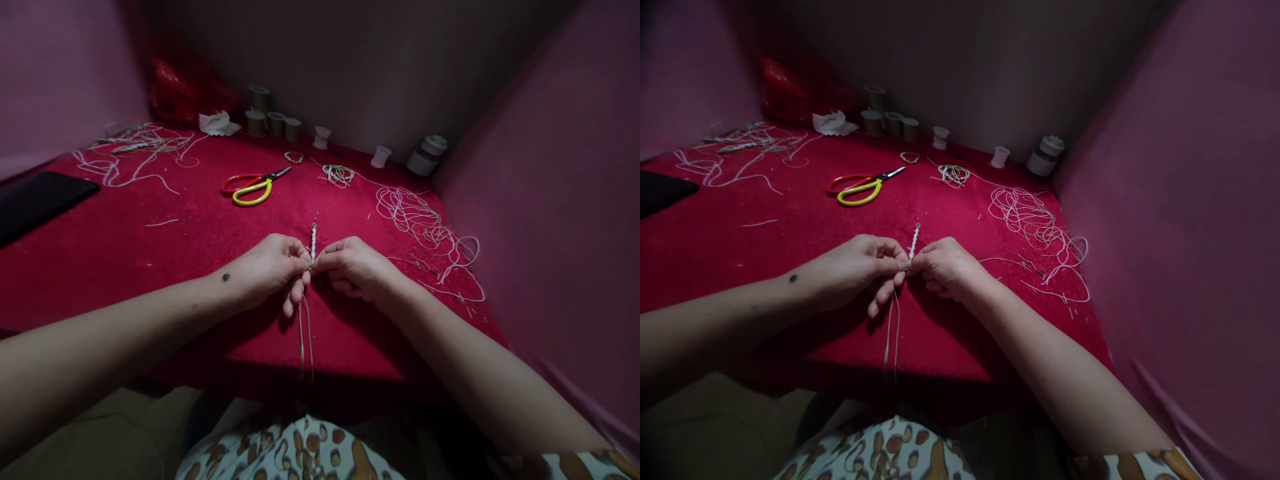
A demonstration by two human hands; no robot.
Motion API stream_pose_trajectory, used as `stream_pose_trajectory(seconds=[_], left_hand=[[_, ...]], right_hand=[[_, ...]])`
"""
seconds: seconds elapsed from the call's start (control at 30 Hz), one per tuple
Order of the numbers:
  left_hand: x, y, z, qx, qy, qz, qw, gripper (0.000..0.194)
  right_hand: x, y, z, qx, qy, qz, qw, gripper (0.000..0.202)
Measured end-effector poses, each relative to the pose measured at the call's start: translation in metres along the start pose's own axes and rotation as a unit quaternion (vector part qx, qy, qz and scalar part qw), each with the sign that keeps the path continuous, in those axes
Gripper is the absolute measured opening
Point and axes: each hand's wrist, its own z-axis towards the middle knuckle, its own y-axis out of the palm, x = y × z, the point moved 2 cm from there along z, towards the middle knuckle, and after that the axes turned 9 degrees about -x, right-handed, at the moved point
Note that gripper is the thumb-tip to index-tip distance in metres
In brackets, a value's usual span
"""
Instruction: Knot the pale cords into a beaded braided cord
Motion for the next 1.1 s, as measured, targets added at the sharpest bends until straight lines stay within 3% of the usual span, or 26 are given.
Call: stream_pose_trajectory(seconds=[0.2,0.37,0.5,0.7,0.8,0.9,0.97,1.03,1.1], left_hand=[[0.005,-0.009,-0.004,0.014,-0.022,0.099,0.995,0.023],[0.014,-0.019,-0.011,0.091,0.051,0.279,0.955,0.015],[0.008,-0.003,-0.019,0.114,0.101,0.367,0.917,0.013],[-0.009,0.025,-0.023,0.118,0.089,0.569,0.809,0.017],[-0.011,0.031,-0.023,0.11,0.083,0.572,0.808,0.016],[-0.011,0.047,-0.036,0.047,0.117,0.523,0.843,0.016],[-0.011,0.063,-0.053,-0.048,0.153,0.513,0.843,0.015],[-0.01,0.073,-0.072,-0.192,0.179,0.501,0.825,0.006],[-0.003,0.069,-0.083,-0.233,0.231,0.431,0.841,0.01]], right_hand=[[0.001,0.0,0.0,0.009,-0.007,-0.007,1.0,0.022],[-0.001,0.002,0.0,0.026,0.003,-0.007,1.0,0.024],[-0.003,0.005,-0.001,0.023,-0.004,0.014,1.0,0.019],[-0.002,0.003,-0.003,0.005,-0.019,0.037,0.999,0.011],[0.001,0.001,-0.001,-0.015,-0.031,0.024,0.999,0.007],[0.002,-0.001,0.0,-0.022,-0.032,-0.001,0.999,0.012],[0.002,-0.002,0.0,-0.023,-0.028,-0.009,0.999,0.013],[0.002,-0.003,0.0,-0.026,-0.029,-0.013,0.999,0.013],[0.003,-0.003,0.0,-0.032,-0.031,-0.013,0.999,0.012]])
